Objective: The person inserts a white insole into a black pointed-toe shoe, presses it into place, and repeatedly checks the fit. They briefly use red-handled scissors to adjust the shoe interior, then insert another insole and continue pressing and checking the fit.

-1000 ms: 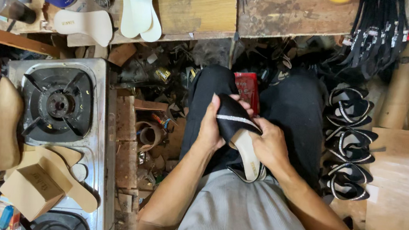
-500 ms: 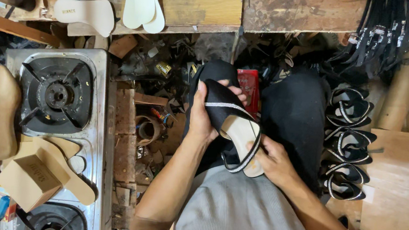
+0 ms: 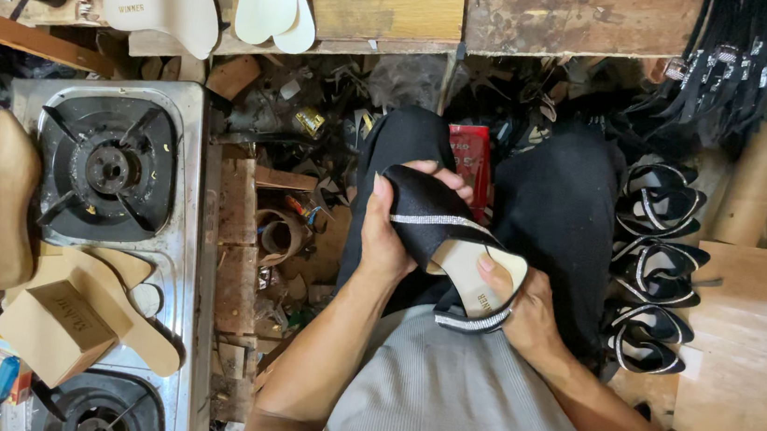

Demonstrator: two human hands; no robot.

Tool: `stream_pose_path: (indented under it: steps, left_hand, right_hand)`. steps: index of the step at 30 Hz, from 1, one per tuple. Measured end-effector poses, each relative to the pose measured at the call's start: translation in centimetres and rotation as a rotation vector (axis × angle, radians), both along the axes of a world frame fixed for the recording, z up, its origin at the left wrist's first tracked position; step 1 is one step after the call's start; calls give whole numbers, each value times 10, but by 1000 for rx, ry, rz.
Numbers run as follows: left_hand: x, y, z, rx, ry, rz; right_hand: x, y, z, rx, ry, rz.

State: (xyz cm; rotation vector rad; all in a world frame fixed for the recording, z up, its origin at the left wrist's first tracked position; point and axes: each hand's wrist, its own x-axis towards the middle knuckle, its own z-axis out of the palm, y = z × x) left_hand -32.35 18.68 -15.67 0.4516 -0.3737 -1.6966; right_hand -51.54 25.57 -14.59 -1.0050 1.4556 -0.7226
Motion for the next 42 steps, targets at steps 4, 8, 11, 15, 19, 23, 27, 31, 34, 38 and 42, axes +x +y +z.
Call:
stream_pose_path:
  steps: [4, 8, 11, 15, 19, 23, 27, 31, 34, 38, 42]
  left_hand:
    - [11, -5, 4, 41, 58, 34]
    - [16, -9, 6, -59, -29, 54]
    - [5, -6, 9, -120, -137, 23]
    - [-16, 4, 13, -188, -282, 44]
    - [-23, 10, 12, -161, -280, 51]
    - [-26, 11, 5, -26, -144, 37]
    - [-28, 18, 2, -81, -211, 40]
    - [-29, 19, 1, -64, -237, 20]
    - [-27, 12, 1, -7, -223, 6]
    - [-8, -4, 5, 158, -35, 71]
    - [10, -18, 9, 157, 1, 138]
  right_hand:
    - [-26, -4, -9, 79, -520, 123]
    - [-36, -15, -10, 27, -631, 50]
    - [-26, -18, -7, -60, -403, 112]
    - [-12, -20, -6, -140, 191, 113]
    - [-8, -18, -5, -222, 307, 50]
    - [-6, -17, -5, -211, 337, 18]
    - [-5, -17, -7, -205, 276, 11]
    - [-4, -20, -13, -141, 306, -21]
    - [-9, -25, -17, -120, 229, 44]
    - [-32, -17, -9, 75, -464, 73]
    - [-43, -8, -8, 35, -766, 218]
